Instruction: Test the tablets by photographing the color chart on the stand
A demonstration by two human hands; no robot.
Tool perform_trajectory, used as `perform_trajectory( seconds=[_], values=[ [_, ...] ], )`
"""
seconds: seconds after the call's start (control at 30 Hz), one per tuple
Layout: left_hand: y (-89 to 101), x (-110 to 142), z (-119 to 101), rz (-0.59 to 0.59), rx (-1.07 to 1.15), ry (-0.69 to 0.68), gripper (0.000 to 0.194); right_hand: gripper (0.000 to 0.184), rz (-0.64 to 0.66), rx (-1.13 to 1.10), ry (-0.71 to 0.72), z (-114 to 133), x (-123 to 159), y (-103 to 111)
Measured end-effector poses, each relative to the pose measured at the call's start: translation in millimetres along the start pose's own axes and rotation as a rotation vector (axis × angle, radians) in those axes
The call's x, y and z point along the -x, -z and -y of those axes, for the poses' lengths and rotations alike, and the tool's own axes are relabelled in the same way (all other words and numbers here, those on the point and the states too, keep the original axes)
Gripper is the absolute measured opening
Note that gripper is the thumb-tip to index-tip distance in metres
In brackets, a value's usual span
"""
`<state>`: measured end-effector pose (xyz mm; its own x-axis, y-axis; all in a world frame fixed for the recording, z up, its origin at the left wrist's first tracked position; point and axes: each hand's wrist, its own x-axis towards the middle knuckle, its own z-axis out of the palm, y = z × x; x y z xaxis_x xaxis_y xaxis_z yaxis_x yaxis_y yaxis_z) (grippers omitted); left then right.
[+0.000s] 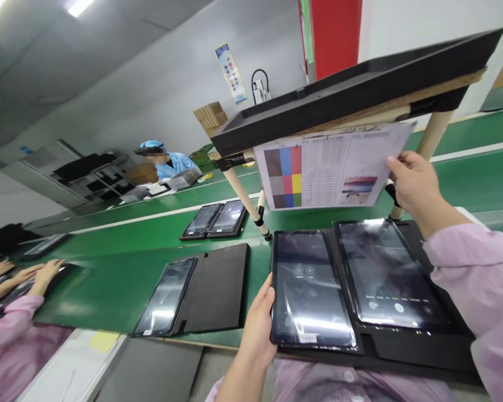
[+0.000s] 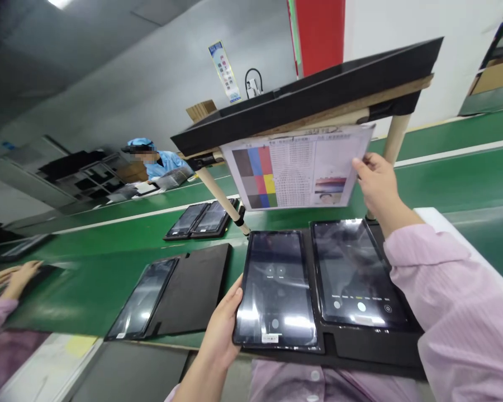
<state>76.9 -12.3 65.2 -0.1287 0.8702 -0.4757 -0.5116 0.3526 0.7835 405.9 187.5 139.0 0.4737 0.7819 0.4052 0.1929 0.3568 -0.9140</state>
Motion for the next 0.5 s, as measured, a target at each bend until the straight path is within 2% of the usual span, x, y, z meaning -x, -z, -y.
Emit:
perform_trajectory(
  seconds=[0.13, 0.27, 0.33, 0.4, 0.5],
  values=[
    [9.3, -9.5, 5.3, -0.095, -0.198, -0.133, 0.038, 0.015, -0.171, -0.051, 0.043, 14.8, -6.8, -3.9],
    [15.9, -20.3, 9.0, -0.131, -0.594, -0.366, 0.039, 0.017, -0.185, -0.036, 0.025, 18.5, -11.3, -6.2],
    [17.5, -26.1, 7.4, -0.135, -0.859, -0.489, 0.043, 0.024, -0.175, -0.015, -0.006, 19.4, -13.7, -7.8],
    [18.0, -30.2, 3.4, -0.131, -1.060, -0.546, 0.045, 0.040, -0.164, 0.017, -0.021, 22.0, -14.9, -6.9],
    [12.2, -26.3, -3.2, -0.138, -1.204, -0.604, 0.049, 0.054, -0.171, 0.079, 0.089, 28.7, -8.9, 5.5]
  ],
)
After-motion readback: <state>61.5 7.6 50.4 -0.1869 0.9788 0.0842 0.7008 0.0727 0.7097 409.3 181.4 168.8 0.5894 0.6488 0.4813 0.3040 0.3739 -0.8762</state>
